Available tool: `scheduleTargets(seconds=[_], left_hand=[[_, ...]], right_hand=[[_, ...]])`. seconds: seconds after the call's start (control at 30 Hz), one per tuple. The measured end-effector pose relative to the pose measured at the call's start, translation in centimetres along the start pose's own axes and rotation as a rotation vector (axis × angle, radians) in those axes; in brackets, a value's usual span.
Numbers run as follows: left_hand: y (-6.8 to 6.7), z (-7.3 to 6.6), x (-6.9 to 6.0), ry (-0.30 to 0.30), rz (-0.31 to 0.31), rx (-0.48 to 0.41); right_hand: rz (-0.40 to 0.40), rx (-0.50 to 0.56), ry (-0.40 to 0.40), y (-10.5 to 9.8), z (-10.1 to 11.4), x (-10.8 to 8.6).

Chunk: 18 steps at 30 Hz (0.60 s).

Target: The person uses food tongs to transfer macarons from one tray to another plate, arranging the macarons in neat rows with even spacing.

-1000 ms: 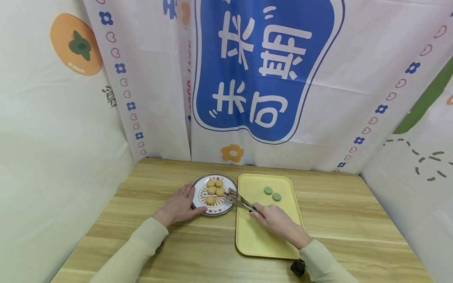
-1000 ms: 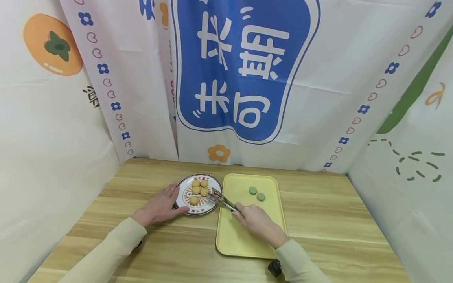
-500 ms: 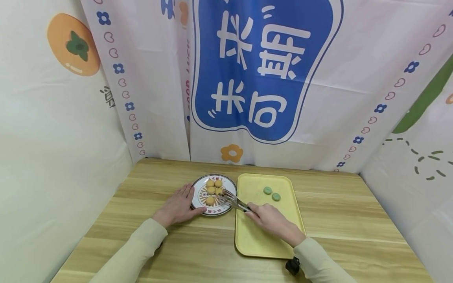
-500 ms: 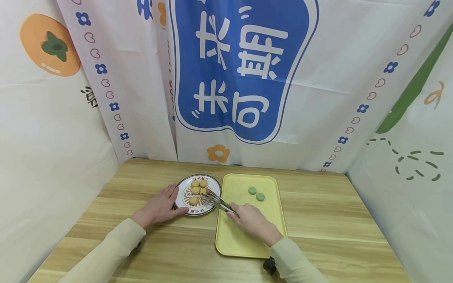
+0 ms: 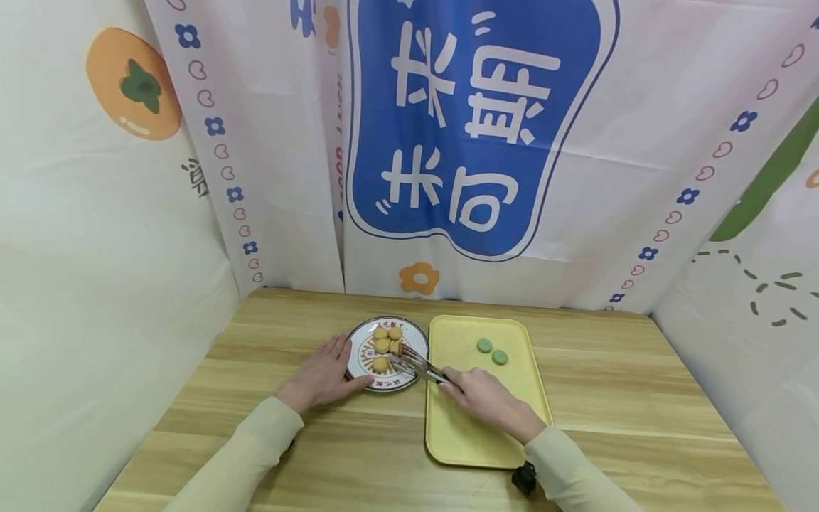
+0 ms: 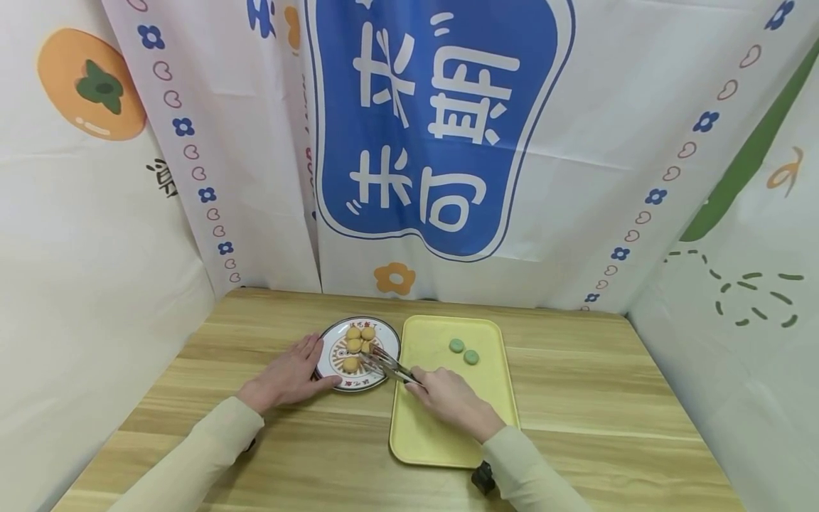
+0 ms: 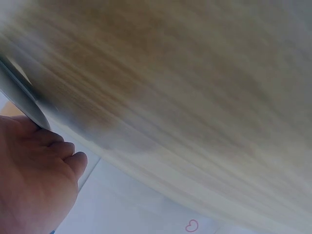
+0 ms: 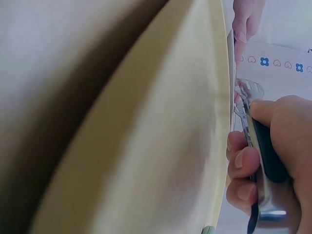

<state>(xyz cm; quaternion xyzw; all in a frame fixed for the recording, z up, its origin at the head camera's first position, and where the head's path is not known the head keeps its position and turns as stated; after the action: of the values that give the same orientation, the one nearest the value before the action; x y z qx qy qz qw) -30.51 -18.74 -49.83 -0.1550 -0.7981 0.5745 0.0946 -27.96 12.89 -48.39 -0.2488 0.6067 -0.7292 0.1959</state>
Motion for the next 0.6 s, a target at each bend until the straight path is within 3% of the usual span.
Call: scheduleTargets(seconds=[0.6], left_hand=[[-0.05, -0.15, -0.11, -0.002, -0.012, -0.019]], right_hand=[[0.001, -0.022, -0.001, -0.14, 0.27, 0.60]])
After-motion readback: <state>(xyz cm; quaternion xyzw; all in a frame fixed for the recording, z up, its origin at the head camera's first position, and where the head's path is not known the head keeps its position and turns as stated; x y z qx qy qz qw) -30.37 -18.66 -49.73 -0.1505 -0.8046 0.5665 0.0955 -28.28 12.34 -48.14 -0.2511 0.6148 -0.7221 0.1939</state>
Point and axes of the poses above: each hand's wrist, its own x-axis towards the middle knuckle, its own y-axis out of the palm, z = x × y, the point moved 2 cm from there along x, towards the middle knuckle, and after that the axes turned 13 degrees about -x, right-handed, at the moved point
